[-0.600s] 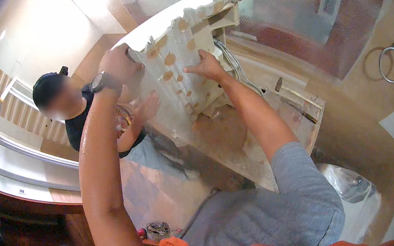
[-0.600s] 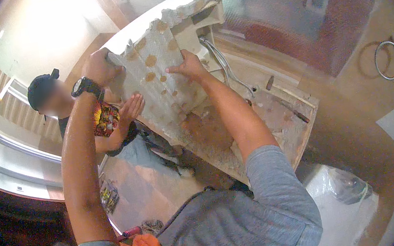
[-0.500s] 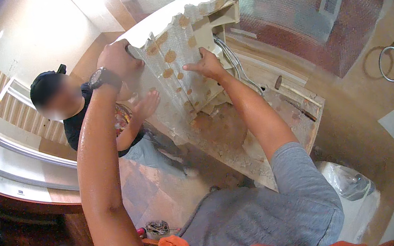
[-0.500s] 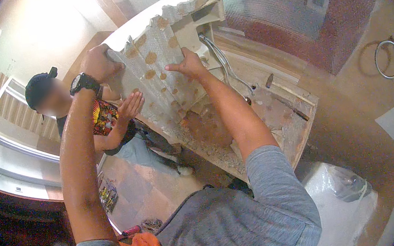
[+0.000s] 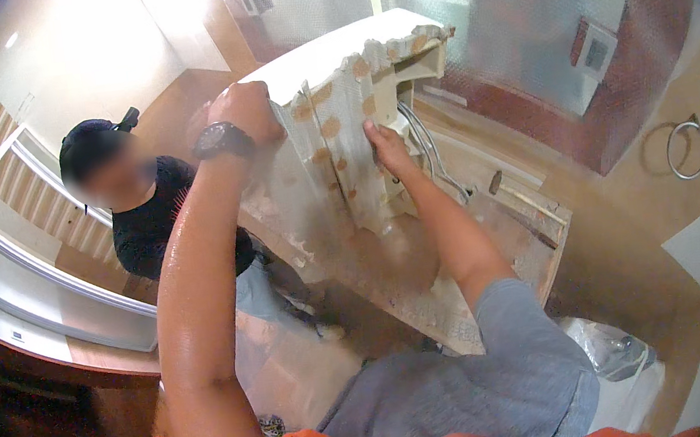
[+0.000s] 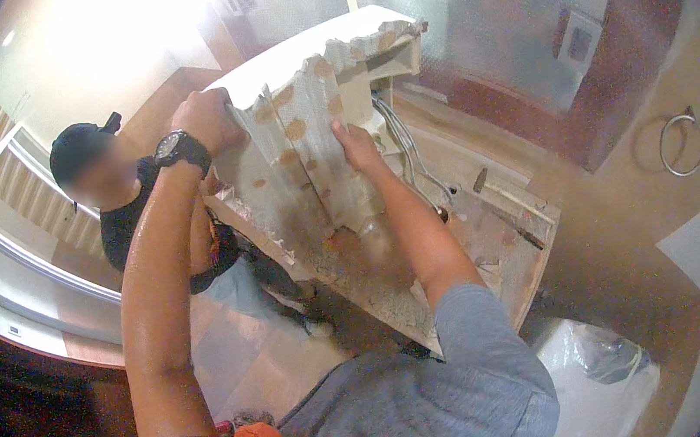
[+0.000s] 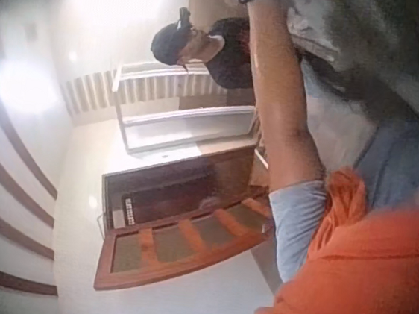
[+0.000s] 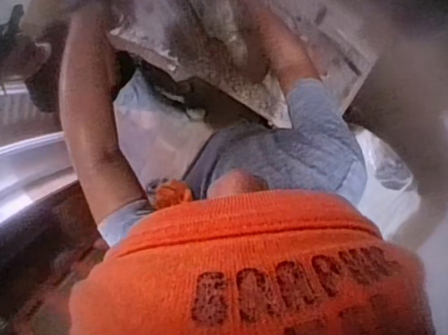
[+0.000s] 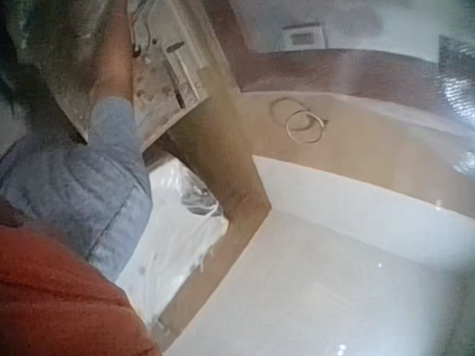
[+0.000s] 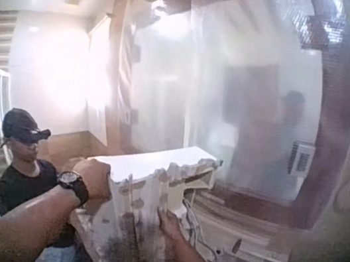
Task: The person removes adhesive residue and protective film from the underside of a white sink basin using hands and a metal scraper. A second person assists by holding the basin steady. The work continues until the basin is lifted and moved.
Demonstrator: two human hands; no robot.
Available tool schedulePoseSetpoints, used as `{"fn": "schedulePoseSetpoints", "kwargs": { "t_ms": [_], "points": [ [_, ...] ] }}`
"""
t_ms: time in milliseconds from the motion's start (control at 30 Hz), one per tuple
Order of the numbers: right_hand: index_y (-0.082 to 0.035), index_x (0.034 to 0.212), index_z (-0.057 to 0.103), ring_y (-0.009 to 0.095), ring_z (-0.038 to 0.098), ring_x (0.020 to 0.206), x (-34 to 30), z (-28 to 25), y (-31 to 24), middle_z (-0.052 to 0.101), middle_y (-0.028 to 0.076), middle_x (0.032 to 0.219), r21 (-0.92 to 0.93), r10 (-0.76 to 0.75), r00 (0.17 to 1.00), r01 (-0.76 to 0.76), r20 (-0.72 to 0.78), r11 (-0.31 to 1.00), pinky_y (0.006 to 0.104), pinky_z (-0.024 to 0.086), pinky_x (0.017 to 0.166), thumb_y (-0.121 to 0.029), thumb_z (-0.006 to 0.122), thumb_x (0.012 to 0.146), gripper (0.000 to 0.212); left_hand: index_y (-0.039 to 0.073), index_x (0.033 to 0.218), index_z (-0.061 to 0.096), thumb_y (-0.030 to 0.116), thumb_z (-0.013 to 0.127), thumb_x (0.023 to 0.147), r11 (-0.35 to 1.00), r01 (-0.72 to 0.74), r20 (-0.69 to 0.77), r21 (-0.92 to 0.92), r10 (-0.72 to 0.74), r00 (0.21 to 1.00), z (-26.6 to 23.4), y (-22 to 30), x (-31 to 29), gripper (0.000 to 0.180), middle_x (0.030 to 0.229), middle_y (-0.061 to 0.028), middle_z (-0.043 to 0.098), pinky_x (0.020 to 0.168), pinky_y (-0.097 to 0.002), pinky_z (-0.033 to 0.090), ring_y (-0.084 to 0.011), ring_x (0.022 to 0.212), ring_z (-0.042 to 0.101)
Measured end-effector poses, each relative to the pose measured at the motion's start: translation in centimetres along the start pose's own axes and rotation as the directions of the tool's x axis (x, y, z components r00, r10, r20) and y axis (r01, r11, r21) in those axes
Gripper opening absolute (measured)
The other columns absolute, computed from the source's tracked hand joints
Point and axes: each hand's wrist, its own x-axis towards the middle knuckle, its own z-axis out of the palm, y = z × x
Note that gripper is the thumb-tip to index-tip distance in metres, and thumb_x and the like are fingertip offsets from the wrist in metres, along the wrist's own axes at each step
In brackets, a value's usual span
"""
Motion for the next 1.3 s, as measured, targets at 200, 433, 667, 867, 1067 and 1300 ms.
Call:
{"fn": "schedulePoseSetpoints", "kwargs": {
  "t_ms": [200, 433, 667, 867, 1067, 1300],
  "points": [
    [0.008, 0.102, 0.071, 0.023, 0.059, 0.088, 0.5, 1.6, 1.1, 0.069, 0.013, 0.09, -0.004, -0.147, 0.974, 0.148, -0.172, 0.989, 0.0385, 0.047, 0.088, -0.071, 0.05, 0.099, 0.081, 0.012, 0.1, 0.078, 0.032, 0.091, 0.06, 0.998, -0.057, -0.032, 0.024, 0.057, 0.998, 0.0, -0.1, 0.0, 0.047, 0.111, -0.0156, 0.074, 0.101, -0.0419, 0.054, -0.0316, 0.116, 0.067],
    [0.008, 0.097, 0.073, 0.029, 0.061, 0.086, -2.9, 1.8, -0.9, 0.071, 0.02, 0.089, -0.021, -0.151, 0.937, 0.152, -0.314, 0.988, 0.0424, 0.047, 0.088, -0.072, 0.049, 0.099, 0.084, 0.014, 0.1, 0.079, 0.026, 0.084, 0.066, 0.992, -0.099, -0.01, 0.076, 0.1, 0.995, 0.0, -0.1, 0.5, 0.036, 0.113, -0.0141, 0.075, 0.098, -0.0424, 0.056, -0.031, 0.113, 0.07],
    [0.012, 0.111, 0.071, 0.045, 0.066, 0.109, -4.6, 0.4, -1.7, 0.07, 0.033, 0.111, -0.14, -0.027, 0.956, -0.016, -0.293, 0.99, 0.0482, 0.046, 0.1, -0.075, 0.046, 0.098, 0.091, 0.011, 0.105, 0.079, 0.014, 0.073, 0.074, 1.0, -0.026, 0.024, 0.016, 0.026, 0.999, -1.6, 0.9, -0.9, 0.031, 0.112, -0.0159, 0.076, 0.092, -0.0466, 0.059, -0.0341, 0.108, 0.073],
    [0.012, 0.118, 0.069, 0.042, 0.066, 0.108, -6.3, -0.6, -3.5, 0.069, 0.034, 0.113, -0.162, 0.041, 0.959, -0.089, -0.281, 0.983, 0.0461, 0.047, 0.099, -0.075, 0.047, 0.097, 0.093, 0.005, 0.102, 0.079, 0.011, 0.061, 0.093, 0.996, -0.086, -0.081, -0.029, 0.084, 0.993, -2.7, 1.1, -2.1, 0.022, 0.106, -0.0184, 0.077, 0.089, -0.0416, 0.059, -0.032, 0.102, 0.075],
    [0.011, 0.099, 0.075, 0.038, 0.068, 0.099, -7.4, -1.0, -5.6, 0.072, 0.032, 0.1, -0.152, 0.1, 0.93, -0.163, -0.354, 0.975, 0.0462, 0.049, 0.094, -0.08, 0.052, 0.091, 0.095, 0.008, 0.104, 0.08, 0.015, 0.063, 0.094, 0.993, -0.117, -0.102, -0.02, 0.114, 0.988, -0.4, 0.0, 0.1, 0.021, 0.106, -0.0144, 0.078, 0.086, -0.0405, 0.06, -0.029, 0.101, 0.076],
    [0.011, 0.104, 0.075, 0.036, 0.068, 0.105, -11.1, -3.1, -10.9, 0.072, 0.032, 0.105, -0.283, 0.136, 0.904, -0.266, -0.406, 0.922, 0.044, 0.049, 0.096, -0.084, 0.052, 0.088, 0.099, 0.007, 0.105, 0.079, 0.014, 0.063, 0.092, 0.985, -0.134, -0.124, -0.105, 0.12, 0.985, -0.1, -0.5, -0.1, 0.022, 0.107, -0.0155, 0.077, 0.088, -0.0411, 0.06, -0.0304, 0.103, 0.075]
  ]
}}
